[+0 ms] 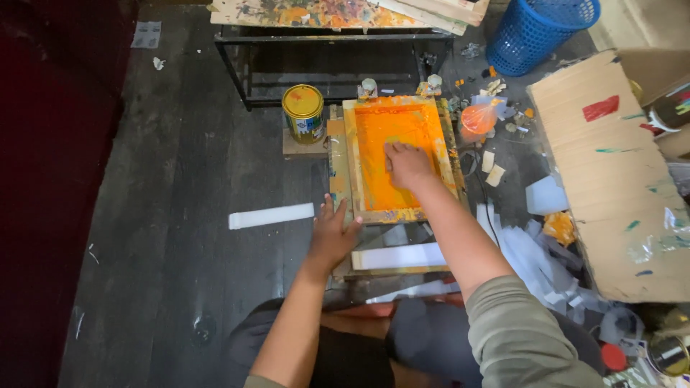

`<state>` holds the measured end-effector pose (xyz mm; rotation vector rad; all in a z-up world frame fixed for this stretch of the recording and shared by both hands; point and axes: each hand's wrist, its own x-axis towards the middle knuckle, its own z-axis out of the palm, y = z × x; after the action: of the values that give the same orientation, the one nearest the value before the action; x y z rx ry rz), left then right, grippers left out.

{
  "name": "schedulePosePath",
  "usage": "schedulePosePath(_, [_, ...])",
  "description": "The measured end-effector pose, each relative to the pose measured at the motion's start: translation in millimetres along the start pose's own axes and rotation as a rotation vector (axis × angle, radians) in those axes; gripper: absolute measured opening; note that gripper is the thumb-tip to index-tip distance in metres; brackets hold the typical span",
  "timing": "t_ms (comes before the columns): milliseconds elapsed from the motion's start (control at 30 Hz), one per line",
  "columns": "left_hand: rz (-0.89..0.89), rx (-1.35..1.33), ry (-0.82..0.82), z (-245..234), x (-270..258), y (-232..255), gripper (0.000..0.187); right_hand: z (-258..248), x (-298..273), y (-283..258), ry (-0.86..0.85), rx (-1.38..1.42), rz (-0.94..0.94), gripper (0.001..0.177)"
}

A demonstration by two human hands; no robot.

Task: The person sits on the floor and uses a squeegee to spread orange ink across a screen printing frame. They then place a white strip of material under the frame, pull it through, and lift it to reveal the printed result. The person repeats this process with another strip.

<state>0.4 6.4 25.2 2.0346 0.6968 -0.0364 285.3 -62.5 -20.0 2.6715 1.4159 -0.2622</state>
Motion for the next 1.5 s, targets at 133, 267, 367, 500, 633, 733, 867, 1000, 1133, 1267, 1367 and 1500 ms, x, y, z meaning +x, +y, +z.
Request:
schedulePosePath(133, [-0.025,0.072,-0.024,16.2,14.6,-29.1,0.074,15.9,-10.1,-3.7,-0.094,-0.060,-0.006,0.087])
schedulePosePath(267, [0.020,0.037,-0.052,18.8,10.2,-41.7,0.077,-11.5,-49.9,-22.4,-0.258,0.064,0.018,0.086])
schedulePosePath(367, [0.006,0.096,-0.074,25.5,10.7,-54.9,0.080,-17.2,-72.3,-23.6,-0.329,0.129,0.005,0.063])
schedulePosePath(500, [-0.011,0.187,-0.096,32.8,7.9,-65.0,0.081,-41.6,-103.4,-30.1,-0.303,0.149,-0.006,0.029])
schedulePosePath(633, [-0.010,0.205,-0.109,21.3,-14.8,-45.1,0.075,-57.0,-119.5,-41.4,-0.263,0.155,-0.016,0.041])
schedulePosePath(733, [-0.018,0.215,-0.109,20.3,-17.2,-40.9,0.078,-52.1,-108.7,-37.5,-0.243,0.123,-0.030,0.039])
schedulePosePath(867, [0.001,0.153,-0.090,11.8,-15.0,-27.1,0.079,-60.3,-79.5,-26.1,-0.176,0.080,-0.006,0.029])
schedulePosePath(1000, [-0.018,0.126,-0.082,18.8,9.2,-38.4,0.082,-64.7,-31.4,-9.0,-0.071,0.004,0.019,0.026])
schedulePosePath(1133, [-0.046,0.113,-0.098,6.2,11.1,-19.4,0.081,-68.2,16.4,10.5,-0.021,-0.008,0.031,0.027])
schedulePosePath(1267, [-0.021,0.118,-0.072,2.5,19.7,-19.1,0.080,-56.3,38.4,6.2,0.004,-0.022,-0.002,0.025])
schedulePosePath(1367, [-0.008,0.104,-0.071,2.2,21.4,-23.9,0.082,-35.2,37.0,-1.3,0.065,-0.036,-0.041,0.023])
schedulePosePath(1500, [-0.032,0.096,-0.095,-0.1,16.9,-21.9,0.081,-18.3,16.1,-7.8,0.179,-0.046,-0.077,0.030])
